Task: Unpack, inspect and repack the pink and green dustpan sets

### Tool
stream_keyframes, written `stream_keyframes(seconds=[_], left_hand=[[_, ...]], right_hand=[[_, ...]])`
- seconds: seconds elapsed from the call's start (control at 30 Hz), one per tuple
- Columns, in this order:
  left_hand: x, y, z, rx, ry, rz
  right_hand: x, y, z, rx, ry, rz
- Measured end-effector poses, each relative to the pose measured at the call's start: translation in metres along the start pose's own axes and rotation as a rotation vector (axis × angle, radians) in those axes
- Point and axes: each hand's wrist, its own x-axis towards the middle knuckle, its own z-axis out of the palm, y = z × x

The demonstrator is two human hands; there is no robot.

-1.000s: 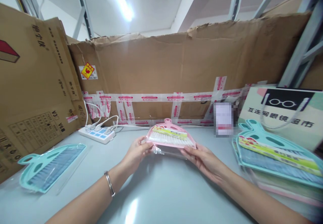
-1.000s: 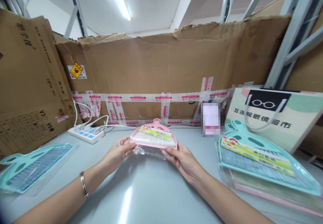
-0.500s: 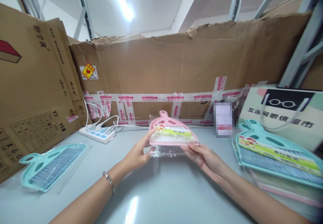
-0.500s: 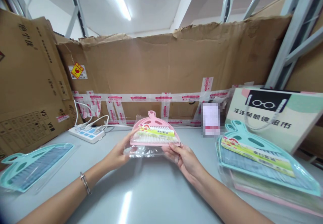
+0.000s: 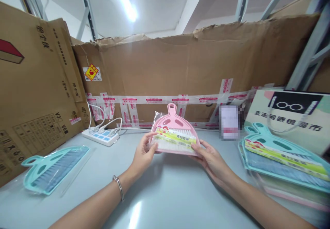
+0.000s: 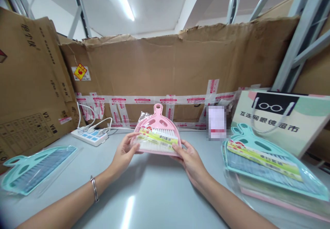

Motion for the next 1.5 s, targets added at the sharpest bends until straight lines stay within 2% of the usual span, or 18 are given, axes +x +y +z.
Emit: stream_keyframes(seconds=[0.07,0.2,0.33,0.4,0.5,0.57,0.63,0.7,0.73,0.8,0.9,0.97,1.07,1.13,1.27,1.3,1.37,1.5], left_hand=[[-0.001,0.0,0.002,-0.084,-0.034,-0.039],[-0.002,-0.004,0.003,-0.132,-0.025,-0.105],[-0.001,0.002,0.001,-0.156,-0.048,-0.101],[0.002,0.008,-0.002,-0.138,-0.029,-0.127],[0.008,0.011,-0.008,-0.011,0.024,-0.265],[0.01,0.007,-0.01,0.052,0.043,-0.354],[0.01,0.0,-0.009,0.075,0.058,-0.389],[0.008,-0.005,-0.004,0.086,0.069,-0.363],[0.006,-0.006,-0.002,0.086,0.063,-0.34],[0.003,-0.004,0.003,0.051,0.041,-0.289],[-0.002,0.002,0.01,-0.043,0.001,-0.253],[-0.006,0.005,0.014,-0.087,-0.066,-0.272],[-0.007,0.006,0.016,-0.098,-0.193,-0.342],[-0.004,0.004,0.012,-0.07,-0.159,-0.351],[0.011,0.008,-0.012,-0.035,0.175,-0.176],[0.015,0.01,-0.018,-0.046,0.222,-0.15],[0.018,0.016,-0.024,-0.081,0.221,-0.17],[0.015,0.019,-0.015,-0.034,0.062,-0.283]], right_hand=[[0.002,0.001,-0.001,0.002,0.047,0.02],[0.002,0.0,-0.001,-0.027,0.051,-0.006],[0.003,0.001,-0.003,-0.026,0.056,-0.007],[0.006,0.002,-0.006,-0.047,0.041,0.001],[0.01,0.003,-0.009,-0.171,-0.035,0.011],[0.009,0.002,-0.009,-0.34,0.023,-0.123],[0.005,-0.003,-0.007,-0.559,0.106,-0.429],[0.0,-0.007,-0.004,-0.743,0.054,-0.71],[-0.001,-0.007,-0.003,-0.795,-0.014,-0.755],[0.0,-0.003,-0.002,-0.77,-0.073,-0.638],[0.006,0.008,0.0,-0.448,0.08,-0.304],[0.009,0.013,0.002,-0.166,0.123,-0.13],[0.007,0.012,0.005,0.084,0.026,0.065],[0.005,0.009,0.005,0.146,-0.001,0.117],[0.004,0.003,0.003,0.191,0.097,0.13],[0.005,0.002,0.002,0.186,0.115,0.142],[0.004,0.002,0.003,0.168,0.119,0.161],[0.002,0.004,0.006,0.142,0.068,0.167]])
